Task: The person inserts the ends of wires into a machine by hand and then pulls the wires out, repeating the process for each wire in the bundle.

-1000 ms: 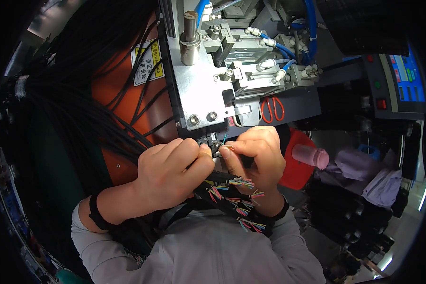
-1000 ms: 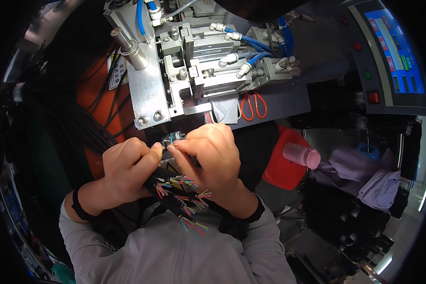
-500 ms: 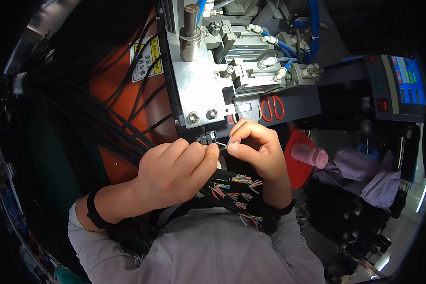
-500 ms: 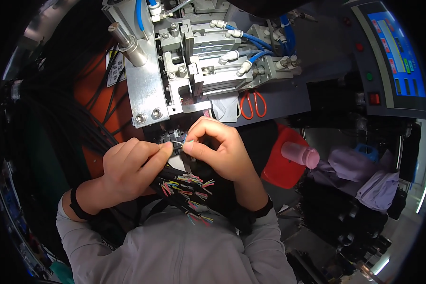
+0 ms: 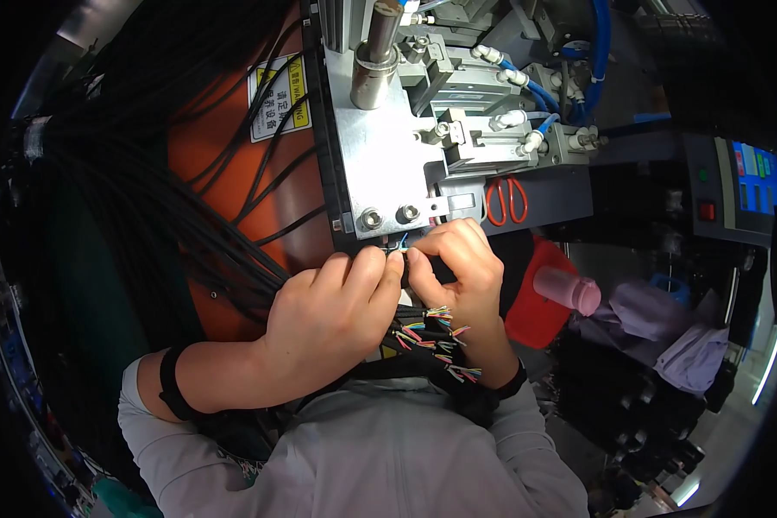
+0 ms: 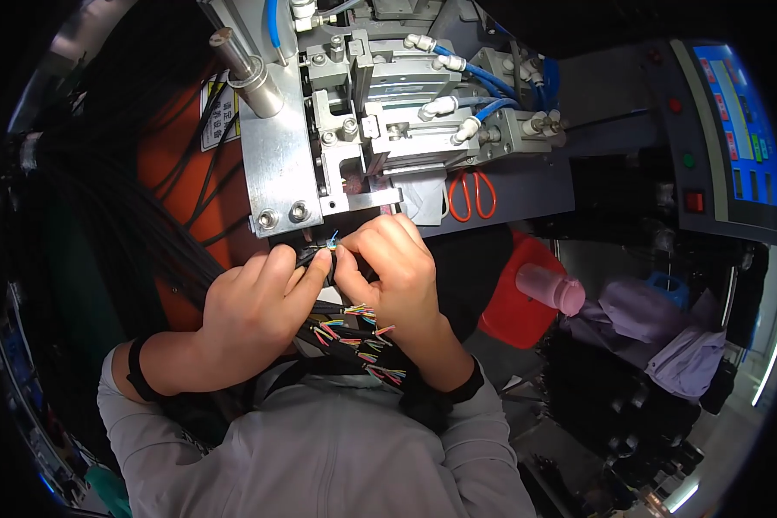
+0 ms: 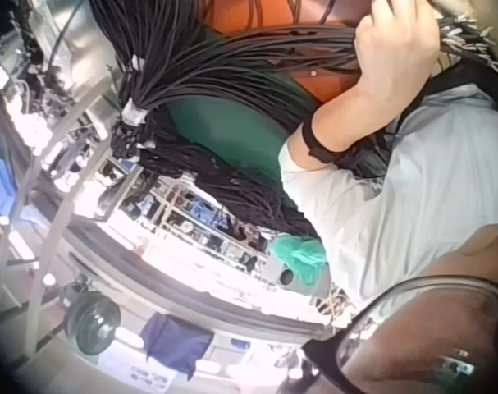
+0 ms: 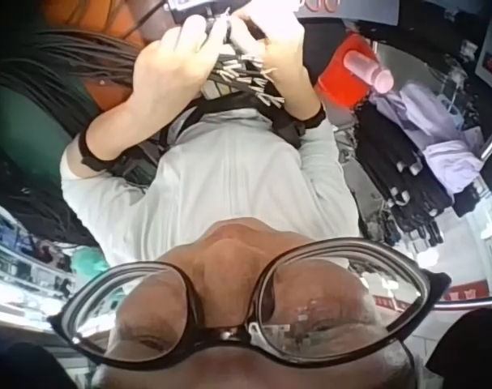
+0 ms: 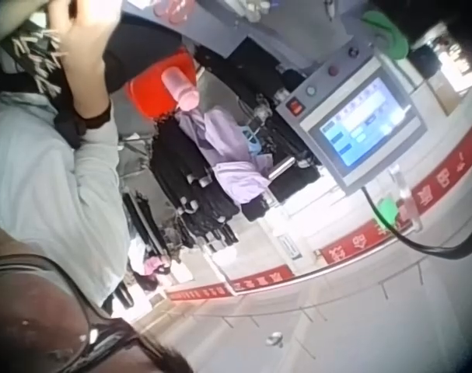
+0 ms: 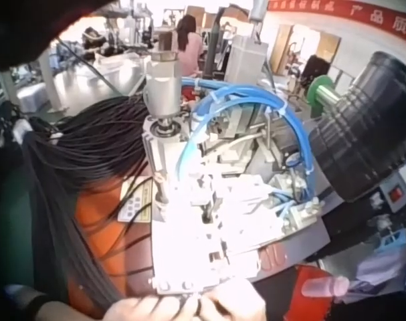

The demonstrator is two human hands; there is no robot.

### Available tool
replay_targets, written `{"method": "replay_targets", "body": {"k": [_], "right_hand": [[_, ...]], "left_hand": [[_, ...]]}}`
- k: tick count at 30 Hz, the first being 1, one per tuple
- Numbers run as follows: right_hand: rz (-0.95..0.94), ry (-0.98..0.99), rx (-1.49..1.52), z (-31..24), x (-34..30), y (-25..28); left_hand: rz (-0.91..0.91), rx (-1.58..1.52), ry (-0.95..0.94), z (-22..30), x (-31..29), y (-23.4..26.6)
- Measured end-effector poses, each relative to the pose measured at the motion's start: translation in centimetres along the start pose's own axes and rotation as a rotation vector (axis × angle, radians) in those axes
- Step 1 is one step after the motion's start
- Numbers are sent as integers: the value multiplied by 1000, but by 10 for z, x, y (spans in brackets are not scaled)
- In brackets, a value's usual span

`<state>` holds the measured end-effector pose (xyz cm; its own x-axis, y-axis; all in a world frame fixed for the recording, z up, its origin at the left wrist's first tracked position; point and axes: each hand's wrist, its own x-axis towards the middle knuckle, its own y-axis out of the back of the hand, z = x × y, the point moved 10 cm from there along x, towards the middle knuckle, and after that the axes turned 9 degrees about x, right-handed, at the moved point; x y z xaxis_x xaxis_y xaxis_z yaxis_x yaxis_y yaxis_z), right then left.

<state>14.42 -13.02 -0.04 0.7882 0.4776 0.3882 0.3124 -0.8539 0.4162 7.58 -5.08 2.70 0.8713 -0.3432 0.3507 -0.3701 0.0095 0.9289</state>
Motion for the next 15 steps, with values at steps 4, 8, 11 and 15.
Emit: {"method": "replay_targets", "body": {"k": [4, 8, 11, 15], "right_hand": [[63, 38, 10, 4, -1, 0], [53, -238, 122, 35, -10, -3], [19, -442, 316, 60, -20, -9], [1, -432, 291, 50, -14, -9]], "left_hand": [[-20, -17, 2, -1, 2, -1], [9, -24, -25, -2, 3, -1], [19, -98, -32, -5, 4, -1], [34, -112, -27, -7, 7, 4]]}}
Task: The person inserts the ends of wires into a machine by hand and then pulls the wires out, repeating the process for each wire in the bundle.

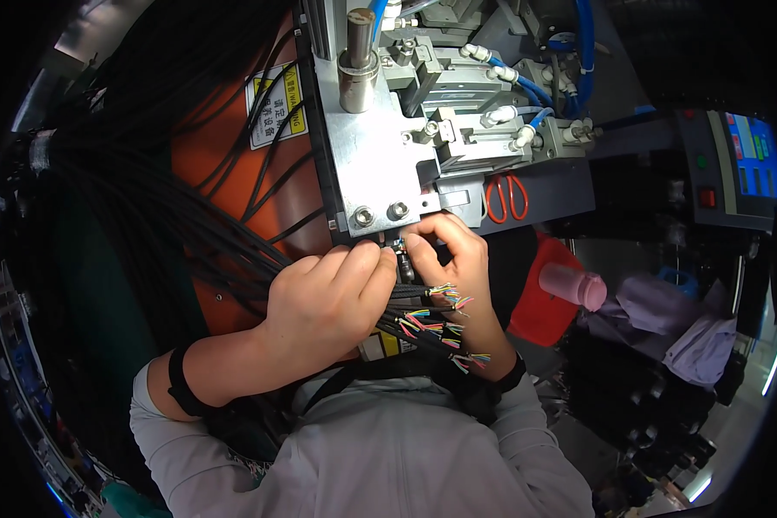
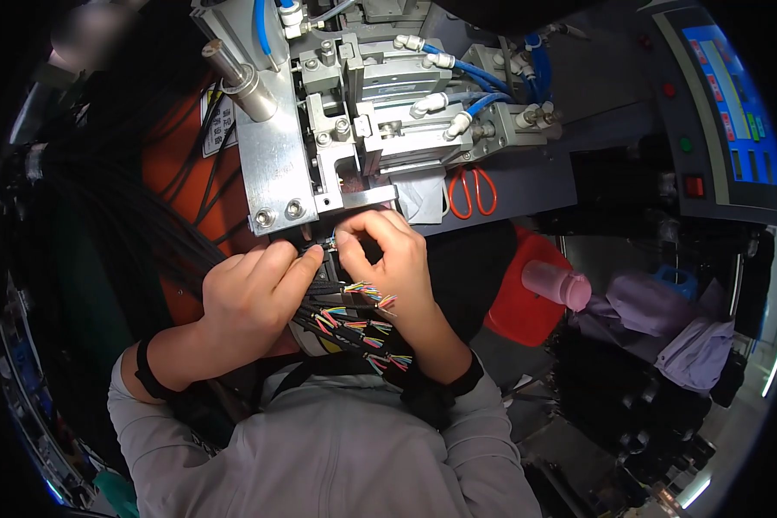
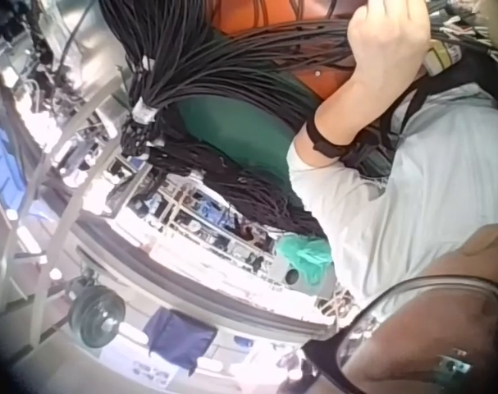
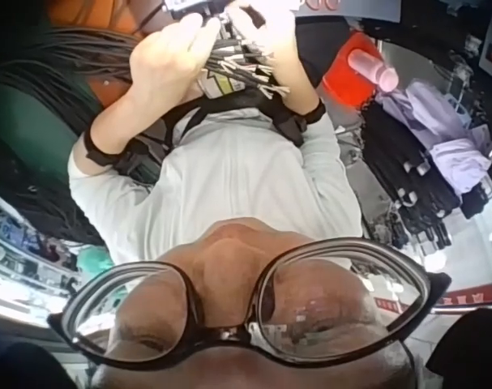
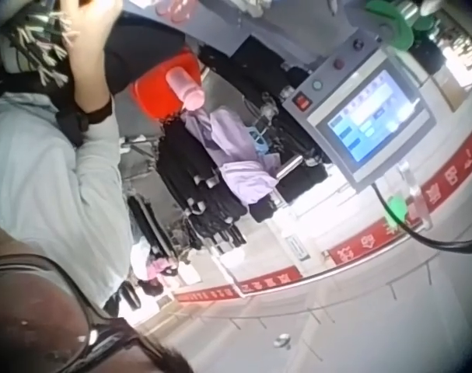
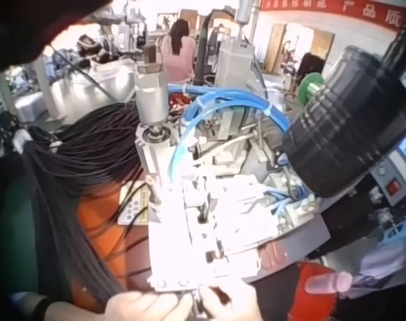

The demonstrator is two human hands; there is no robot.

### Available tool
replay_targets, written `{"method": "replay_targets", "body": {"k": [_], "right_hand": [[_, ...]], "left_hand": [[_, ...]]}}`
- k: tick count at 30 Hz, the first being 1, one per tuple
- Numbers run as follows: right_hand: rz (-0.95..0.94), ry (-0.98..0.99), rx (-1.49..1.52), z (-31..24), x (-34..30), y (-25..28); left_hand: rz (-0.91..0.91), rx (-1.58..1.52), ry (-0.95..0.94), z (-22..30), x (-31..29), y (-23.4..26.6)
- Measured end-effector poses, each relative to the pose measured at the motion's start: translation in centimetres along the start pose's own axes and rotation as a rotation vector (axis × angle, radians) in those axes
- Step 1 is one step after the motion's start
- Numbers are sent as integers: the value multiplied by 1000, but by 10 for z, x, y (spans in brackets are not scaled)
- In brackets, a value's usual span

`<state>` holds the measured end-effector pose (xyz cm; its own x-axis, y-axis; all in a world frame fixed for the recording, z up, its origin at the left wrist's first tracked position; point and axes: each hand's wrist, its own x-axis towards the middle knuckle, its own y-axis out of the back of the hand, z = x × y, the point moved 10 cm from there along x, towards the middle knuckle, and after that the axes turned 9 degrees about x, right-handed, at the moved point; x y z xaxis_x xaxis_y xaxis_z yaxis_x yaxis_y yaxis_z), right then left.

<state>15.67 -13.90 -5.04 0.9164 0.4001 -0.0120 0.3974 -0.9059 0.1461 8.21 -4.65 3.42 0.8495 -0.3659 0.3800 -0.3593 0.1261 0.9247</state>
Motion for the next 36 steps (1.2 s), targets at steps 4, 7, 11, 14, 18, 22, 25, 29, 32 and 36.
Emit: {"method": "replay_targets", "body": {"k": [4, 7, 11, 14, 18, 22, 25, 29, 32, 36], "right_hand": [[27, 368, -151, -38, -2, -2], [56, 519, -204, -51, -9, -2], [71, 263, -69, -23, -3, 6], [30, -222, 221, 27, -3, 5], [23, 220, 182, -17, -3, 22], [-325, 450, 416, -47, -19, 7], [-140, 279, 541, -30, -14, 20], [-69, 209, 576, -29, -11, 24], [-163, 291, 382, -49, -15, 13], [-55, 299, 423, -66, -16, 4]], "left_hand": [[28, 20, 36, -3, -2, 0], [3, 29, 45, -4, -3, 1], [-69, 51, 79, -6, -8, -2], [-105, 81, 93, -4, -11, -4], [-133, 76, 98, -7, -13, -6], [-98, -92, 64, -10, -3, 4], [-9, -209, 16, -9, 7, 17], [356, -213, -73, -5, 5, 53], [226, -285, -53, -6, -1, 39], [253, -373, 14, -14, -4, 30]]}}
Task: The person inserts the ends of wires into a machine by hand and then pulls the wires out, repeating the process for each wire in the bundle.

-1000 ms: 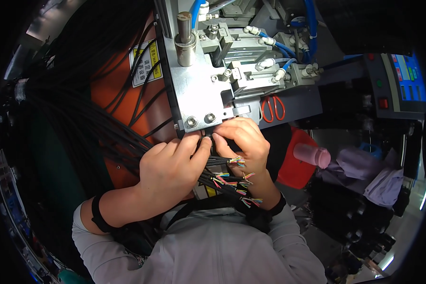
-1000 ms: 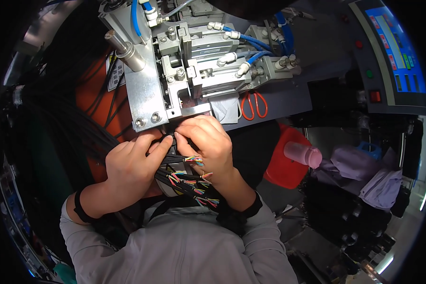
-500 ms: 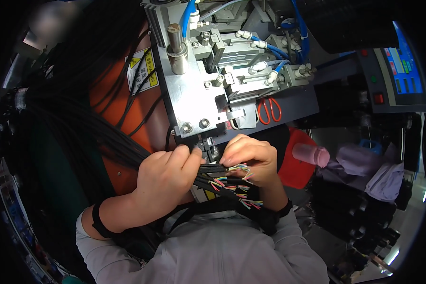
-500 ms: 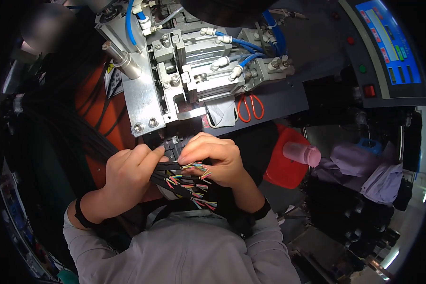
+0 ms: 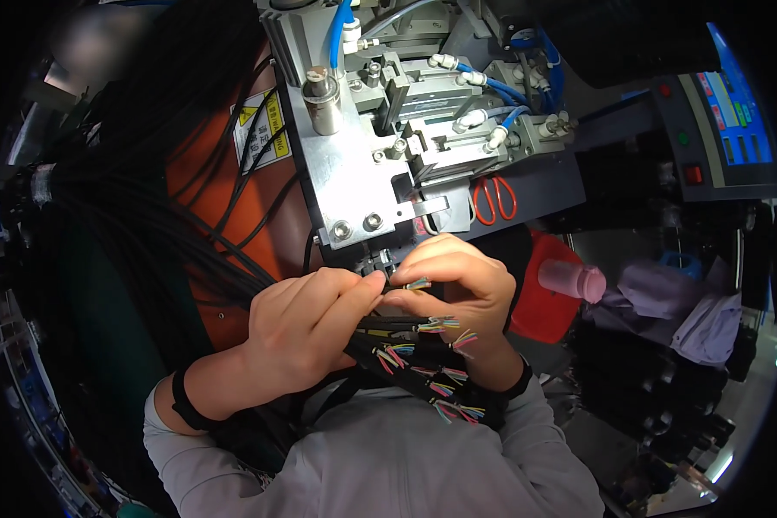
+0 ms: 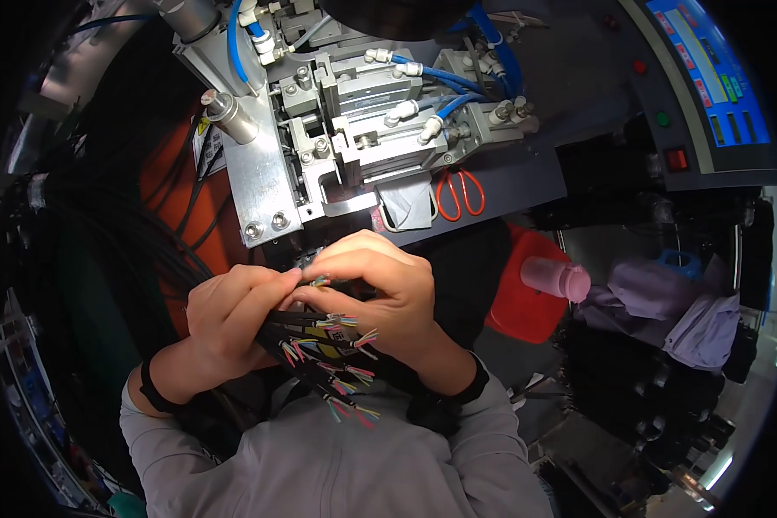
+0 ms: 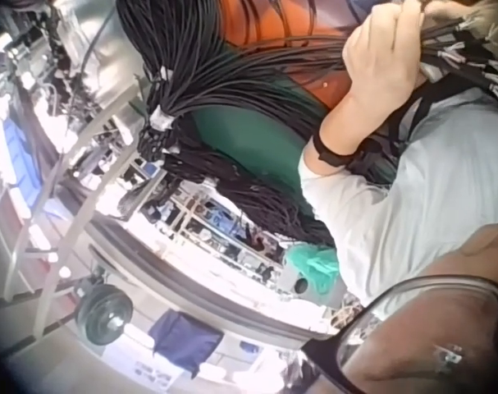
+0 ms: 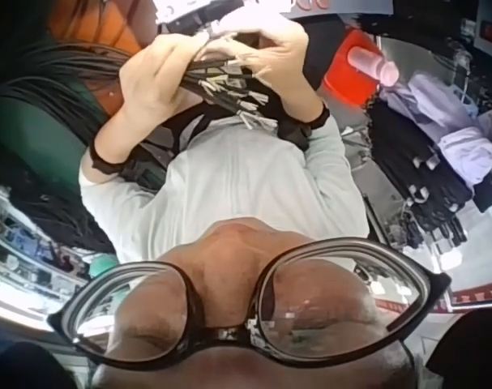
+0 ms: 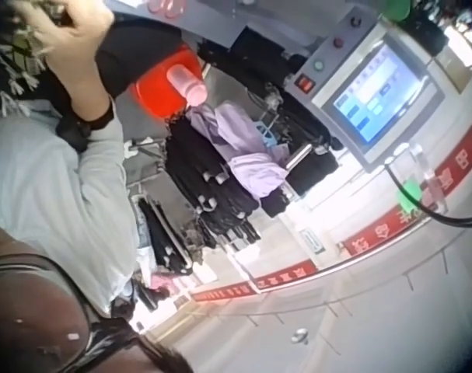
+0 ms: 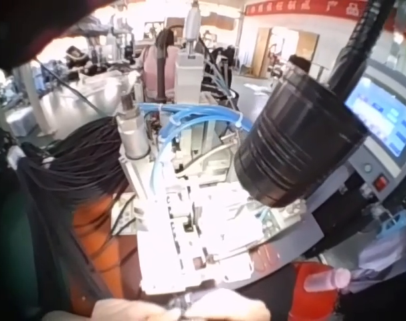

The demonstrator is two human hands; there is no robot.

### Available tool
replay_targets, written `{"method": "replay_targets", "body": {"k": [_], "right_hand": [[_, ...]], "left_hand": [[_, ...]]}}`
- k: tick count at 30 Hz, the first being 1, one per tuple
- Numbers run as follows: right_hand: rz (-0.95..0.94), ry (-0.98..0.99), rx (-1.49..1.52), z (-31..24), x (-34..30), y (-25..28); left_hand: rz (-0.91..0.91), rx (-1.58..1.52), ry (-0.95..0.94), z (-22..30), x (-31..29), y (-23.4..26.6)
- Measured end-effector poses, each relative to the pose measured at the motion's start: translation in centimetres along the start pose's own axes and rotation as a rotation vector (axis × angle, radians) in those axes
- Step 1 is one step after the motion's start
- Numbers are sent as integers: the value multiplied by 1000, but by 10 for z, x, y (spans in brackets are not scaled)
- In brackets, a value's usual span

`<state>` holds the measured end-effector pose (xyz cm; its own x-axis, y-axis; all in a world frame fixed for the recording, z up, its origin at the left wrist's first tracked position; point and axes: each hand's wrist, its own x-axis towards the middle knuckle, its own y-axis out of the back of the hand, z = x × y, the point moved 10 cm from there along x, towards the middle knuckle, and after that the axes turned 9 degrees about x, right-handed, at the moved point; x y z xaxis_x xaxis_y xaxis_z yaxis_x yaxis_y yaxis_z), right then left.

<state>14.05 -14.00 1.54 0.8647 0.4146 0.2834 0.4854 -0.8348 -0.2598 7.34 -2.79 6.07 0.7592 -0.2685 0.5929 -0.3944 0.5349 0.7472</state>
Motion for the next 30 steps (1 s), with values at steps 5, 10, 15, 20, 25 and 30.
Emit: {"method": "replay_targets", "body": {"k": [5, 10, 15, 20, 25, 30], "right_hand": [[-38, 349, -276, -27, 2, -6], [-49, 225, -265, -22, 5, -5], [-58, -164, 49, 11, 5, 2], [-1, 54, -179, -10, 8, 4], [-6, 410, -715, -46, 0, -21], [-135, 78, -637, -26, 15, -8]], "left_hand": [[8, 6, 1, -1, -1, 3], [37, 24, -26, 1, 0, 5], [-45, 44, -52, 3, -4, -3], [-15, 70, -49, 6, 0, -3], [-115, 71, -46, 3, -4, -8], [-160, 139, -36, 4, -1, -9]]}}
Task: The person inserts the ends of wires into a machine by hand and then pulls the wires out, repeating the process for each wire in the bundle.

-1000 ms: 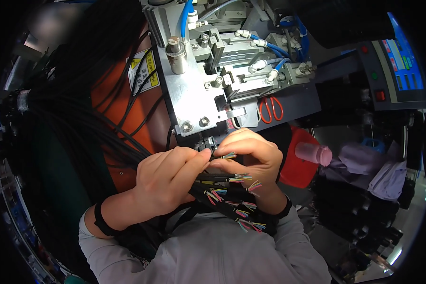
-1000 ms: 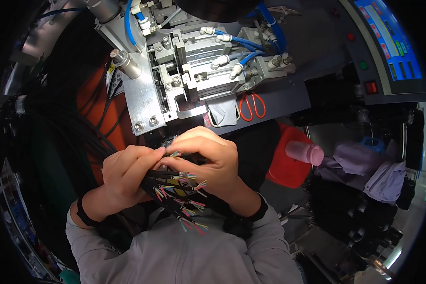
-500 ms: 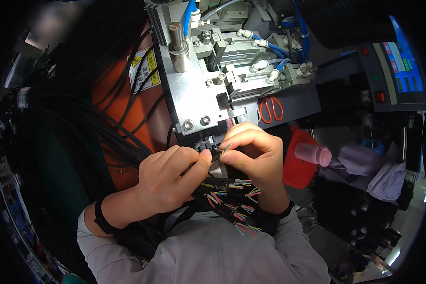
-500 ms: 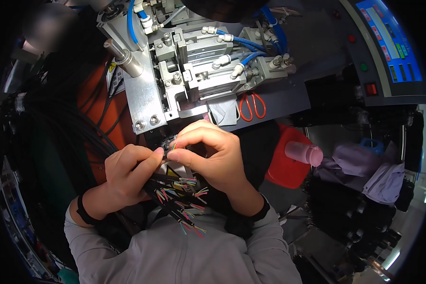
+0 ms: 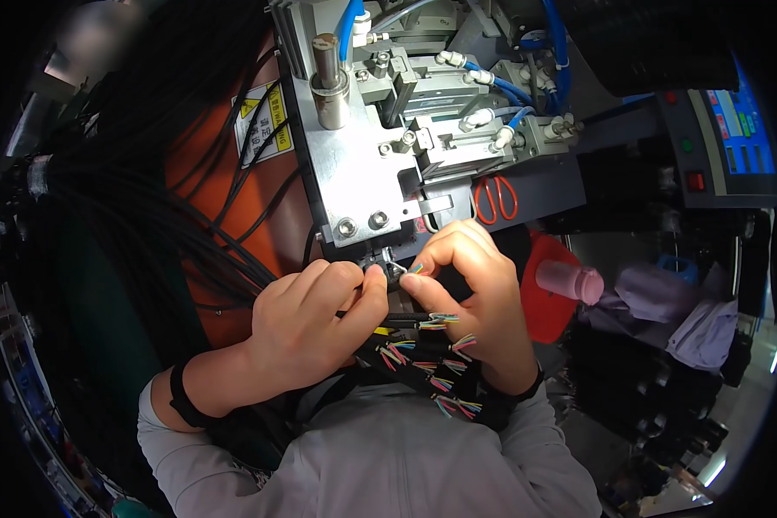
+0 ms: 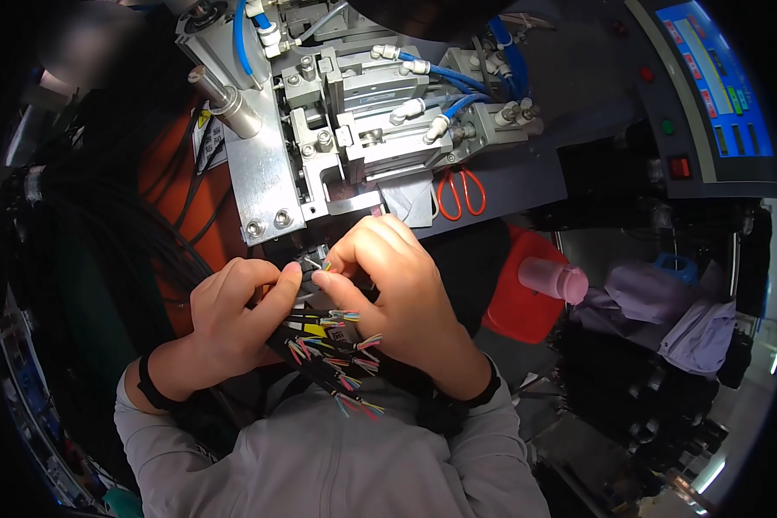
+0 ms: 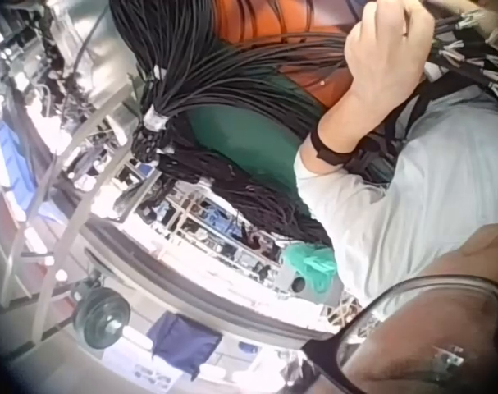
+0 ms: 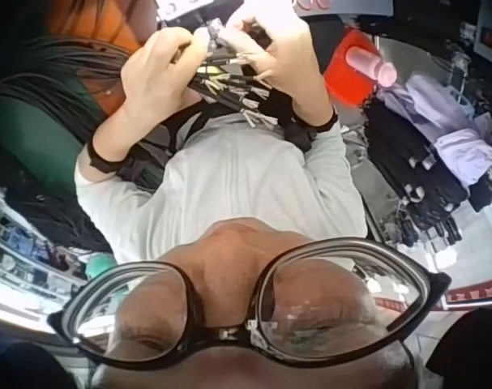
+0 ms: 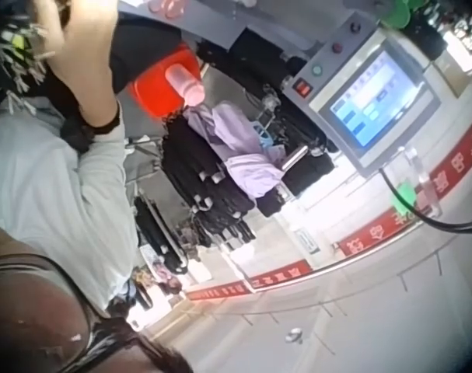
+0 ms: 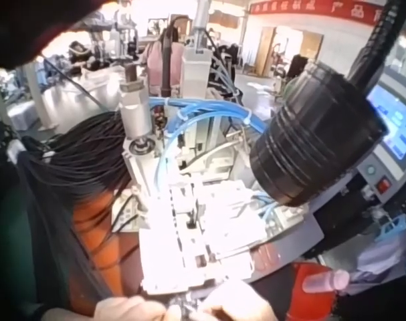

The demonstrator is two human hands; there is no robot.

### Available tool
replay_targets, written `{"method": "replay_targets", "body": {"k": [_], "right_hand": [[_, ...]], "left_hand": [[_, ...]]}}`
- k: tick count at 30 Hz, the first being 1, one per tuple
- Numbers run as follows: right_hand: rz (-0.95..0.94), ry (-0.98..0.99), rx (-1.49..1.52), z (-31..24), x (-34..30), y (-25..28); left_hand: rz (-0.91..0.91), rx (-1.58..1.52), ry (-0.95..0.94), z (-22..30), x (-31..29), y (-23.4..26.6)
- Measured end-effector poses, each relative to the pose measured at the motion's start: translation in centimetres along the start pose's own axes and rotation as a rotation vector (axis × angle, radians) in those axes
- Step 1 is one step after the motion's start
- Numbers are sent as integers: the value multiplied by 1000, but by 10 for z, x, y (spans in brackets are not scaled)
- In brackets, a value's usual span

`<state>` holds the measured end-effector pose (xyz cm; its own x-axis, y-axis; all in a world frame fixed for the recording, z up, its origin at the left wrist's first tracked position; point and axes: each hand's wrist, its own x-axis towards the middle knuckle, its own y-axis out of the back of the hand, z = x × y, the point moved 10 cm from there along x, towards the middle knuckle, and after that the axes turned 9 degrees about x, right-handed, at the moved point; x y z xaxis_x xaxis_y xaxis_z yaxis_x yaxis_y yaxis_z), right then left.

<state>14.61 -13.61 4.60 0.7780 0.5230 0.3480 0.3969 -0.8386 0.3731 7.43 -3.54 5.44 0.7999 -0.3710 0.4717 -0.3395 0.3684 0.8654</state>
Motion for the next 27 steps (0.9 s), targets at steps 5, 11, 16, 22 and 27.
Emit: {"method": "replay_targets", "body": {"k": [5, 11, 16, 22, 27], "right_hand": [[-66, -276, 365, 42, -14, -13], [134, 59, -48, 16, -17, -7], [-52, -311, 356, 55, -16, -14], [21, -71, 49, 47, -8, -18], [-28, -79, -78, 44, -15, -25]], "left_hand": [[-8, -11, 8, 1, -2, -6], [-75, 57, 7, 3, -5, -16], [-16, 73, 3, 5, -4, -9], [-126, 194, 9, 7, -1, -22], [-176, 302, 44, 6, -6, -31]]}}
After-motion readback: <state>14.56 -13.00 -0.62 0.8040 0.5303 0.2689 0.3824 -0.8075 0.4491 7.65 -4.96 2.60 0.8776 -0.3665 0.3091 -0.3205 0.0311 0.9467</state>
